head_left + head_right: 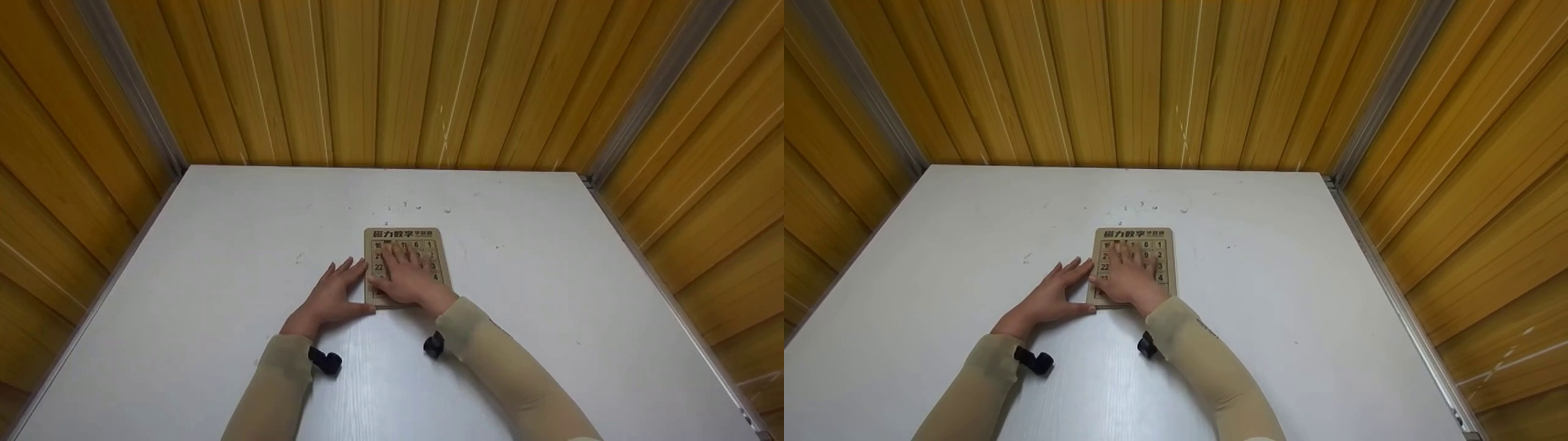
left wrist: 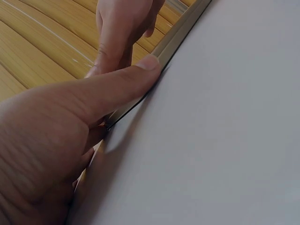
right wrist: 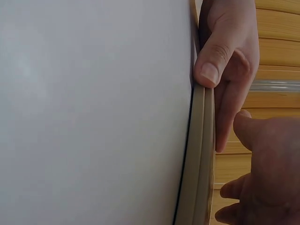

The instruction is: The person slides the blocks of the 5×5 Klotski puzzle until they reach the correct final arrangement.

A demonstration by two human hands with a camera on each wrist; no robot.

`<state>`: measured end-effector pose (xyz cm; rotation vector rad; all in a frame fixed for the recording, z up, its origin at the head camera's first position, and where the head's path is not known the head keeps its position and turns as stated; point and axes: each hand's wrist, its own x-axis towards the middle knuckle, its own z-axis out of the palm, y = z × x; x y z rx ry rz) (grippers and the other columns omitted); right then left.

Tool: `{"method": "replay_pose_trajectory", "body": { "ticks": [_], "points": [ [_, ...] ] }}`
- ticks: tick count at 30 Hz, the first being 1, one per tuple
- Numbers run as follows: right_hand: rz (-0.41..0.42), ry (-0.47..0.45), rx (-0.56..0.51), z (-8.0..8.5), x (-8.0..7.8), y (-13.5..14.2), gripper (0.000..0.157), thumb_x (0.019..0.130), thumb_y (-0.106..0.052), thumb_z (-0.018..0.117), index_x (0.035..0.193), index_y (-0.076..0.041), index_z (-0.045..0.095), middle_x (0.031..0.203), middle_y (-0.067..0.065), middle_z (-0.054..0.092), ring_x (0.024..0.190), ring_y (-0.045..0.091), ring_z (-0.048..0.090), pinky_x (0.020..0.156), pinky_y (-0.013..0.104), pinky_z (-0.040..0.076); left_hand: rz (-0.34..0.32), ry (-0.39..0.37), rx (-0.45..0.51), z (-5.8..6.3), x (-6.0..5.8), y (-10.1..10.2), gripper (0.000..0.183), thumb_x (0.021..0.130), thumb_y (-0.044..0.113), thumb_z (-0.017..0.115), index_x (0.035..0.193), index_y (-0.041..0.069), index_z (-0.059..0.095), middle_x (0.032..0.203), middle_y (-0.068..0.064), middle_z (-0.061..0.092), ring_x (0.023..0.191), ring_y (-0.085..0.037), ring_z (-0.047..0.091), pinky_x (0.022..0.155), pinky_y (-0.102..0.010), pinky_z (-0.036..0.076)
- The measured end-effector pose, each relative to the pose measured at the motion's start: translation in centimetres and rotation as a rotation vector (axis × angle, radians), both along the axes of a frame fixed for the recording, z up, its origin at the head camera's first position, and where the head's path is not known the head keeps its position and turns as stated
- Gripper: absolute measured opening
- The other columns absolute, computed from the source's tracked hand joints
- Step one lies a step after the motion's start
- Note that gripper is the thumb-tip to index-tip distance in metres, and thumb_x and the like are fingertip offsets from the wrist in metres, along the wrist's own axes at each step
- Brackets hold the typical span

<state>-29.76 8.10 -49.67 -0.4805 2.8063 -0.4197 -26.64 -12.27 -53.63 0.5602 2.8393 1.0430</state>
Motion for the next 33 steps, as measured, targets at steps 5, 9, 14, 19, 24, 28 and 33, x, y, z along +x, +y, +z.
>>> {"method": "replay_pose_trajectory", "body": {
  "ticks": [5, 9, 14, 19, 24, 28, 33],
  "points": [
    [-0.042, 0.011, 0.009, 0.1, -0.1, 1.0, 0.087, 0.101, -0.067, 0.044, 0.167, -0.018, 0.015, 0.175, 0.012, 0.007, 0.161, 0.042, -0.001, 0.127, 0.073, 0.001, 0.005, -0.006, -0.02, 0.0, -0.1, 0.0, 0.101, 0.079, 0.045, 0.087, 0.16, 0.014, 0.036, 0.167, -0.002, 0.036, 0.161, -0.027, 0.022, 0.135, -0.047, 0.007],
    [-0.053, 0.017, 0.02, 0.1, -0.1, 1.2, 0.088, 0.1, -0.067, 0.045, 0.167, -0.017, 0.016, 0.175, 0.013, 0.007, 0.161, 0.043, -0.001, 0.126, 0.075, 0.002, 0.019, -0.025, -0.021, -0.1, 0.0, 0.0, 0.101, 0.079, 0.045, 0.087, 0.161, 0.017, 0.035, 0.168, 0.0, 0.035, 0.161, -0.025, 0.02, 0.135, -0.046, 0.006],
    [-0.056, 0.009, 0.044, 0.0, 0.0, 0.7, 0.087, 0.101, -0.068, 0.042, 0.167, -0.02, 0.013, 0.175, 0.013, 0.007, 0.161, 0.041, -0.001, 0.126, 0.074, 0.002, 0.009, -0.008, -0.014, -0.2, 0.0, 0.0, 0.1, 0.08, 0.044, 0.087, 0.16, 0.015, 0.036, 0.167, -0.003, 0.036, 0.161, -0.027, 0.022, 0.135, -0.048, 0.008],
    [-0.035, -0.007, 0.046, 0.0, -0.1, -0.2, 0.087, 0.101, -0.068, 0.041, 0.167, -0.02, 0.01, 0.175, 0.012, 0.004, 0.161, 0.04, -0.003, 0.127, 0.072, -0.003, 0.013, -0.011, -0.002, -0.2, -0.1, 0.0, 0.099, 0.079, 0.044, 0.087, 0.16, 0.015, 0.038, 0.167, -0.006, 0.036, 0.16, -0.031, 0.022, 0.134, -0.051, 0.01],
    [-0.016, -0.015, 0.042, -0.1, -0.1, -0.4, 0.088, 0.101, -0.069, 0.04, 0.167, -0.02, 0.009, 0.175, 0.011, 0.003, 0.162, 0.038, -0.004, 0.127, 0.071, -0.004, 0.019, -0.031, -0.006, -0.1, -0.1, 0.2, 0.098, 0.08, 0.044, 0.087, 0.16, 0.019, 0.037, 0.168, -0.002, 0.034, 0.161, -0.029, 0.02, 0.135, -0.05, 0.008],
    [-0.028, -0.01, 0.017, -0.1, 0.0, 0.3, 0.087, 0.101, -0.067, 0.041, 0.167, -0.019, 0.011, 0.175, 0.012, 0.003, 0.161, 0.04, -0.003, 0.127, 0.072, -0.001, 0.014, -0.028, -0.017, -0.2, -0.1, 0.2, 0.099, 0.08, 0.045, 0.086, 0.161, 0.018, 0.036, 0.168, 0.002, 0.035, 0.161, -0.025, 0.02, 0.135, -0.047, 0.006],
    [-0.074, 0.011, 0.012, 0.1, 0.1, 1.8, 0.086, 0.102, -0.066, 0.042, 0.167, -0.017, 0.014, 0.175, 0.014, 0.003, 0.161, 0.042, -0.002, 0.126, 0.074, -0.001, 0.027, -0.028, -0.017, -0.1, 0.0, 0.2, 0.099, 0.079, 0.044, 0.087, 0.161, 0.019, 0.037, 0.167, 0.003, 0.036, 0.161, -0.024, 0.02, 0.135, -0.046, 0.006]
  ]
}}
